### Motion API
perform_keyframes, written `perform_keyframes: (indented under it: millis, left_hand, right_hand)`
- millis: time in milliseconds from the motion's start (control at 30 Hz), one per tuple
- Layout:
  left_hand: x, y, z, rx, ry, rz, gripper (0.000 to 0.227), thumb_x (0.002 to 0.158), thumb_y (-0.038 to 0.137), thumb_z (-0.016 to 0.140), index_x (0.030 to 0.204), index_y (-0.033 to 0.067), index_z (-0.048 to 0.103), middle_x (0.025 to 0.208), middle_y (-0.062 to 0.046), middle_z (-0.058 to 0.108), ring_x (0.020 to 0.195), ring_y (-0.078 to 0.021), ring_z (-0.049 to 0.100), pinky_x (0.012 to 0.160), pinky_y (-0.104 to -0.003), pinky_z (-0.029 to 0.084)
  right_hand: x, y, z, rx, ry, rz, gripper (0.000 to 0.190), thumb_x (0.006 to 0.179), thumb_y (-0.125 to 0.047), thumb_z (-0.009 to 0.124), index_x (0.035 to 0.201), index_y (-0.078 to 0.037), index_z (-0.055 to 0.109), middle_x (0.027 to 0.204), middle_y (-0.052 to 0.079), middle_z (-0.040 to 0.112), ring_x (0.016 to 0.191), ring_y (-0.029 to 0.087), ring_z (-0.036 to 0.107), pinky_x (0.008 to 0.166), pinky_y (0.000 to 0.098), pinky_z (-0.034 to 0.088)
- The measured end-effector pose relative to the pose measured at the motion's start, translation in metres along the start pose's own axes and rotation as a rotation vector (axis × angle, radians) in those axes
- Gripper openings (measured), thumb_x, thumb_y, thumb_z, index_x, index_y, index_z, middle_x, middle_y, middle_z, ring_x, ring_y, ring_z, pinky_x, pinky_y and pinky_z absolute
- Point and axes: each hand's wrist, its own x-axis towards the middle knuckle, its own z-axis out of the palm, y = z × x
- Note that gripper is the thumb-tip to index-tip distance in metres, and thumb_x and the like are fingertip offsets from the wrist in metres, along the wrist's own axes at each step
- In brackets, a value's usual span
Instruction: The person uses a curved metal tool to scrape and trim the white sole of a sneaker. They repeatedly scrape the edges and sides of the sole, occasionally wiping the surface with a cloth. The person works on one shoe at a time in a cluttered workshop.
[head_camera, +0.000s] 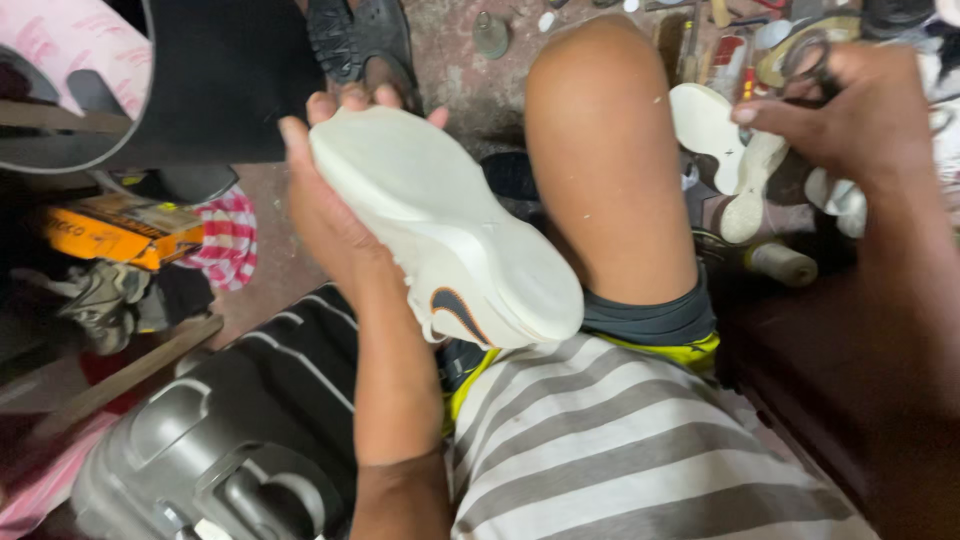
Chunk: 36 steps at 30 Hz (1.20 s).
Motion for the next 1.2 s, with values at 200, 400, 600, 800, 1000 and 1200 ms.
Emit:
perform_keyframes:
  millis: [200,400,600,800,1000,1200]
  left_hand:
    - [-0.009,0.018,-0.013,0.391,-0.096,0.153,0.024,0.108,0.028,0.069,0.11,0.0106,0.052,0.104,-0.007,0.052,0.102,-0.0247,0.054,0.096,-0.058,0.055]
    - [0.05,0.045,-0.063,0.813,-0.239,0.299,0.017,0.113,0.015,0.065,0.111,0.0099,0.048,0.107,-0.007,0.052,0.099,-0.0204,0.054,0.096,-0.041,0.052]
    - [0.122,0.016,-0.125,0.99,-0.273,0.213,0.02,0.115,0.017,0.061,0.104,0.0082,0.047,0.091,-0.002,0.043,0.085,-0.0138,0.046,0.085,-0.031,0.046]
    - [0.161,-0.05,-0.157,0.834,0.154,-0.133,0.012,0.094,0.025,0.061,0.103,0.0174,0.059,0.09,-0.003,0.063,0.08,-0.0195,0.063,0.073,-0.035,0.056]
    - [0.186,-0.092,-0.195,0.671,0.36,-0.408,0.026,0.096,0.04,0.061,0.096,0.0145,0.065,0.089,-0.008,0.066,0.083,-0.0287,0.064,0.076,-0.05,0.057]
    - [0.187,-0.112,-0.212,0.38,0.231,-0.444,0.028,0.102,0.036,0.057,0.086,0.0133,0.054,0.086,-0.008,0.058,0.088,-0.0274,0.06,0.082,-0.048,0.055]
  right_hand:
    - [-0.005,0.076,0.065,0.133,0.077,0.192,0.06,0.099,-0.044,0.089,0.074,-0.001,0.055,0.076,0.001,0.064,0.067,0.008,0.065,0.058,0.029,0.051]
    - [-0.012,0.108,0.1,0.269,-0.093,0.643,0.038,0.1,-0.042,0.068,0.095,-0.005,0.065,0.069,0.002,0.066,0.057,0.01,0.062,0.055,0.0288,0.049]
    - [-0.04,0.169,0.162,0.269,-0.268,0.707,0.04,0.103,-0.039,0.062,0.099,0.001,0.069,0.079,0.009,0.071,0.069,0.017,0.069,0.067,0.0345,0.054]
    - [-0.06,0.186,0.187,-0.171,-0.285,0.548,0.048,0.101,-0.05,0.064,0.099,-0.003,0.073,0.092,0.021,0.073,0.085,0.039,0.068,0.074,0.0474,0.053]
    - [-0.055,0.18,0.187,-0.095,-0.424,0.861,0.051,0.095,-0.053,0.06,0.106,-0.004,0.071,0.098,0.023,0.074,0.094,0.039,0.072,0.083,0.0517,0.054]
    - [-0.062,0.19,0.193,-0.043,-0.363,0.837,0.054,0.097,-0.052,0.061,0.109,0.0,0.068,0.103,0.03,0.071,0.1,0.045,0.069,0.085,0.054,0.052]
